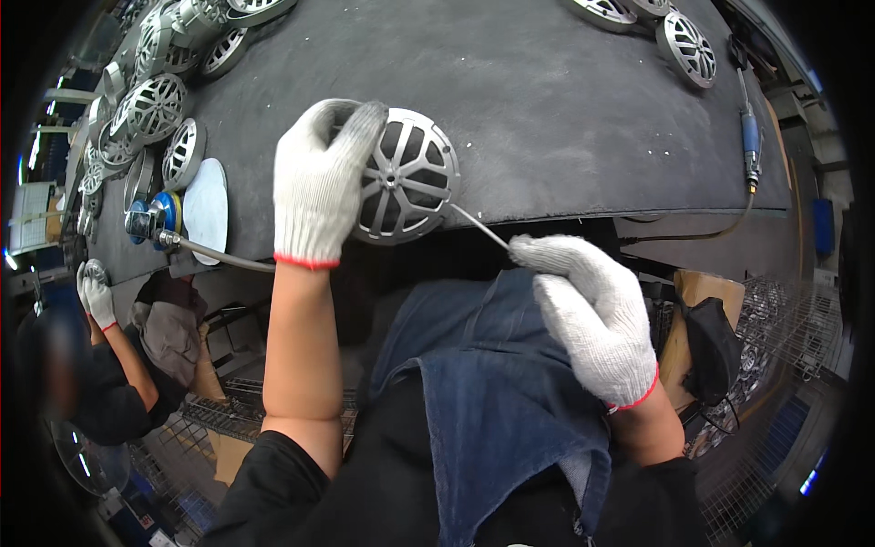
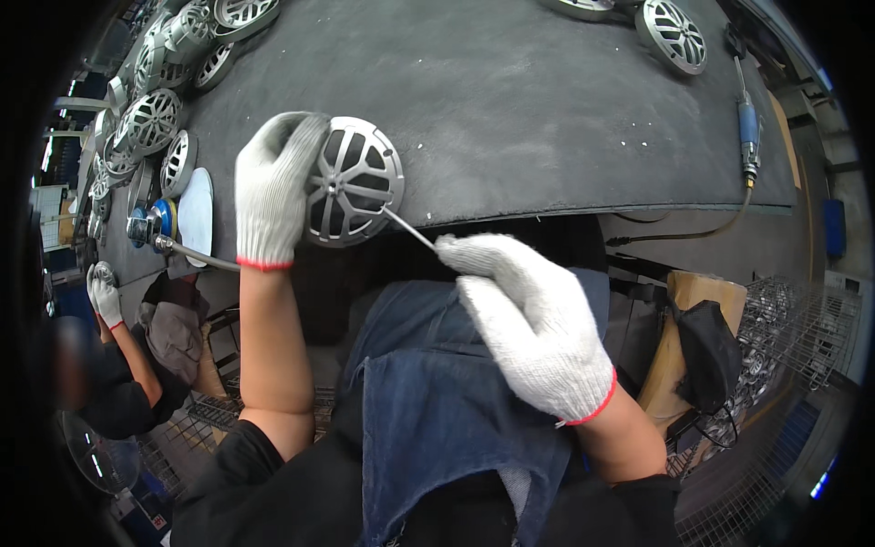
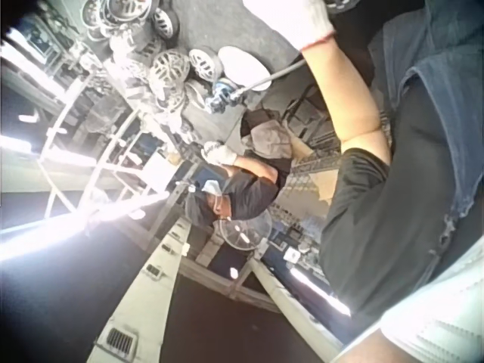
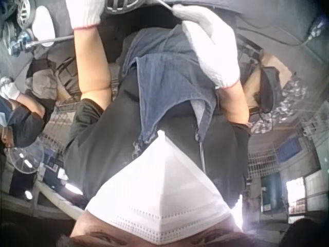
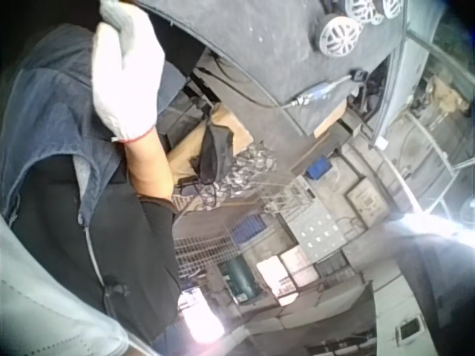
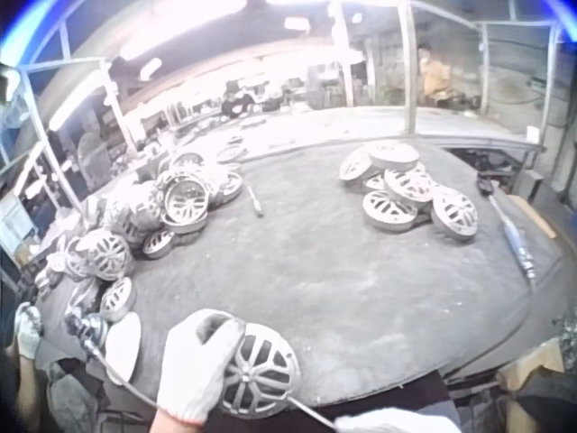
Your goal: The person deburrs circular metal parts by scraping their openings with a pointed hand tool, stacks the finished parts on the table, and picks up new parts to scrape.
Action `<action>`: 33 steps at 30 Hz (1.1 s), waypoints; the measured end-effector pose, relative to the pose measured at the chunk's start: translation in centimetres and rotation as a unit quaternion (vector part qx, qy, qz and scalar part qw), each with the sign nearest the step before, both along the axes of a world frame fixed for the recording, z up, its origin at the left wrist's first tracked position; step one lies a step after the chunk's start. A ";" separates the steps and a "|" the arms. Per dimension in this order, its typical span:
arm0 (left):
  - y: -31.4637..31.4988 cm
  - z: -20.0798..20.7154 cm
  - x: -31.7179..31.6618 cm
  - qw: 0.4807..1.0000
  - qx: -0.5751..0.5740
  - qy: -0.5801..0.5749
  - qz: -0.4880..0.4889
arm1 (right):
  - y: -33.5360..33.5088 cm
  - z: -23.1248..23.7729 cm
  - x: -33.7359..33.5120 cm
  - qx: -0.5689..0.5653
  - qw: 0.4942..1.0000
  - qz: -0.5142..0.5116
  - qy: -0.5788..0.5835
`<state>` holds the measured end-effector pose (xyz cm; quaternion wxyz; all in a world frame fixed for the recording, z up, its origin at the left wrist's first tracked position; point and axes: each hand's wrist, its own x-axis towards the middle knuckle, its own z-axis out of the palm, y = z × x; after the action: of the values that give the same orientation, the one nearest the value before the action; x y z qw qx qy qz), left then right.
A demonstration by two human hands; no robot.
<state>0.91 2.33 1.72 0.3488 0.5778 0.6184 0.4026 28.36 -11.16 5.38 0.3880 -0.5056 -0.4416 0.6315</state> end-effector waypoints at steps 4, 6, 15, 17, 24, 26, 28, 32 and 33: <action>2.0 -0.2 -0.2 0.997 -0.038 0.053 -0.043 | -0.6 -1.6 0.1 0.034 0.999 -0.008 -0.040; 2.3 -0.3 0.0 0.997 -0.050 0.038 -0.046 | -0.5 -2.5 0.0 0.081 0.995 -0.007 -0.056; 1.3 0.1 0.3 0.997 -0.006 -0.039 -0.068 | 0.6 -3.7 -1.4 0.229 0.959 0.011 -0.167; 0.7 0.0 0.7 0.995 0.061 -0.061 -0.049 | 1.2 -3.8 -1.4 0.250 0.950 0.016 -0.184; -2.8 2.5 2.7 0.986 0.148 0.056 -0.048 | 2.3 -4.9 -2.1 0.304 0.909 0.049 -0.280; -3.3 2.6 3.3 0.984 0.165 0.057 -0.041 | 2.0 -3.5 -2.7 0.229 0.949 0.046 -0.214; -3.7 2.9 3.4 0.987 0.148 0.054 -0.021 | 1.0 -1.6 -2.4 0.203 0.963 0.057 -0.169; -0.6 2.2 1.9 0.996 0.069 0.024 -0.051 | 0.0 -0.9 0.2 0.222 0.960 0.069 -0.154; 0.3 2.3 2.1 0.996 0.070 0.023 -0.051 | -0.3 -1.8 0.7 0.223 0.958 0.033 -0.175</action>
<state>3.03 2.65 4.04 0.3135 0.6406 0.5660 0.4134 29.05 -11.44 3.60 0.3865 -0.4945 -0.6486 0.4306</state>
